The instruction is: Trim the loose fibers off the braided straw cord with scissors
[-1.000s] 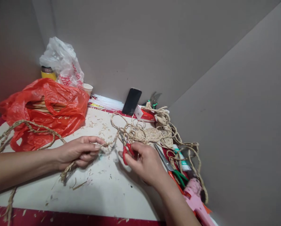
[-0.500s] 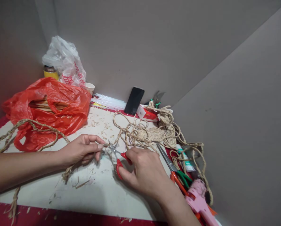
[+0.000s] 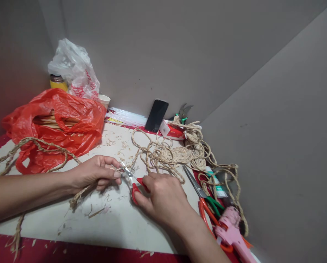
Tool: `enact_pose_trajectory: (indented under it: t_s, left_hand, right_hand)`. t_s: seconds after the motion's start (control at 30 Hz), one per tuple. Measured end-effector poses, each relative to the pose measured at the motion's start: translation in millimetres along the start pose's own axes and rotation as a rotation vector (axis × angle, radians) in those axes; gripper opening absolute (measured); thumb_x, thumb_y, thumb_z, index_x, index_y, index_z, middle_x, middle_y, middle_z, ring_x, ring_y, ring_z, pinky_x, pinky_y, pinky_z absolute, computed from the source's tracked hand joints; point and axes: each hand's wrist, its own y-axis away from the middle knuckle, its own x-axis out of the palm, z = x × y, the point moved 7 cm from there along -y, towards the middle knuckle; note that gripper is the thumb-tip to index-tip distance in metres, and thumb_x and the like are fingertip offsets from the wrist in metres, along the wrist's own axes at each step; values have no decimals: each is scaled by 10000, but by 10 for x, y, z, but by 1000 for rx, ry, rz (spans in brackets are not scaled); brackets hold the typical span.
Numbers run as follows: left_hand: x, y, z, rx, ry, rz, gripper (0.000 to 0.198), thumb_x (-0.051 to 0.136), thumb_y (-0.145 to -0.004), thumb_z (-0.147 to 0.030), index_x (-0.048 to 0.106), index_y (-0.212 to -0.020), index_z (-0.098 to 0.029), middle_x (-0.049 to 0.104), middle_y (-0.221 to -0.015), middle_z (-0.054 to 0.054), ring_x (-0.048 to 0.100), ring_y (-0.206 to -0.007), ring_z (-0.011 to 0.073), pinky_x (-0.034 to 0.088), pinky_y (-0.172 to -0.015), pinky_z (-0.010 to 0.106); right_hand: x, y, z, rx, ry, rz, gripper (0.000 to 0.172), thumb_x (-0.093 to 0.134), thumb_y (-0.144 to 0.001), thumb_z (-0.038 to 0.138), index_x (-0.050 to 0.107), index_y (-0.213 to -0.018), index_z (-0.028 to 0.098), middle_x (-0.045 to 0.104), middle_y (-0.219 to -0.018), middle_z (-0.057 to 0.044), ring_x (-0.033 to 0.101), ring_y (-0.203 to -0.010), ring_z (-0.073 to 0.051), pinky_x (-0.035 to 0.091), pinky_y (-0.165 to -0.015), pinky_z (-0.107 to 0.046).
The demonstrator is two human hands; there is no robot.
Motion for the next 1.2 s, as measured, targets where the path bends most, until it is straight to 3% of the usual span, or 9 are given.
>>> enact_pose_trajectory:
  t_s: [0.17,0.5,0.83,1.2]
  left_hand:
    - [-37,-41,3,22,-14,14,219,719,-698,-263,586,-800,-122,726,-782,77,389,-346,21,332,-336,171]
    - [-36,-45,32,11,-82,24,196,700,-693,-276,612,-769,-119,724,-733,65,395,-337,32,332,-332,179]
    - [-43,-57,60,-21,-43,52,193,708,-673,-273,616,-722,-111,715,-711,58,376,-339,29,339,-342,188]
    - [-85,-87,95,-21,18,28,135,676,-620,-205,614,-690,-108,713,-697,70,371,-336,30,302,-329,180]
  right_hand:
    - [-4,-1,-18,-21,59,-9,289,506,-829,376,563,-620,185,572,-596,-23,469,-531,-135,232,-547,-275]
    - [38,21,36,-25,-17,83,249,549,-767,363,535,-586,193,567,-575,-17,455,-519,-125,232,-532,-272]
    - [80,30,62,-93,-83,58,250,536,-746,274,447,-524,200,472,-501,19,341,-492,-108,199,-532,-280]
    - [97,24,10,-44,-210,5,248,517,-689,189,356,-501,198,355,-493,61,257,-492,-89,189,-512,-262]
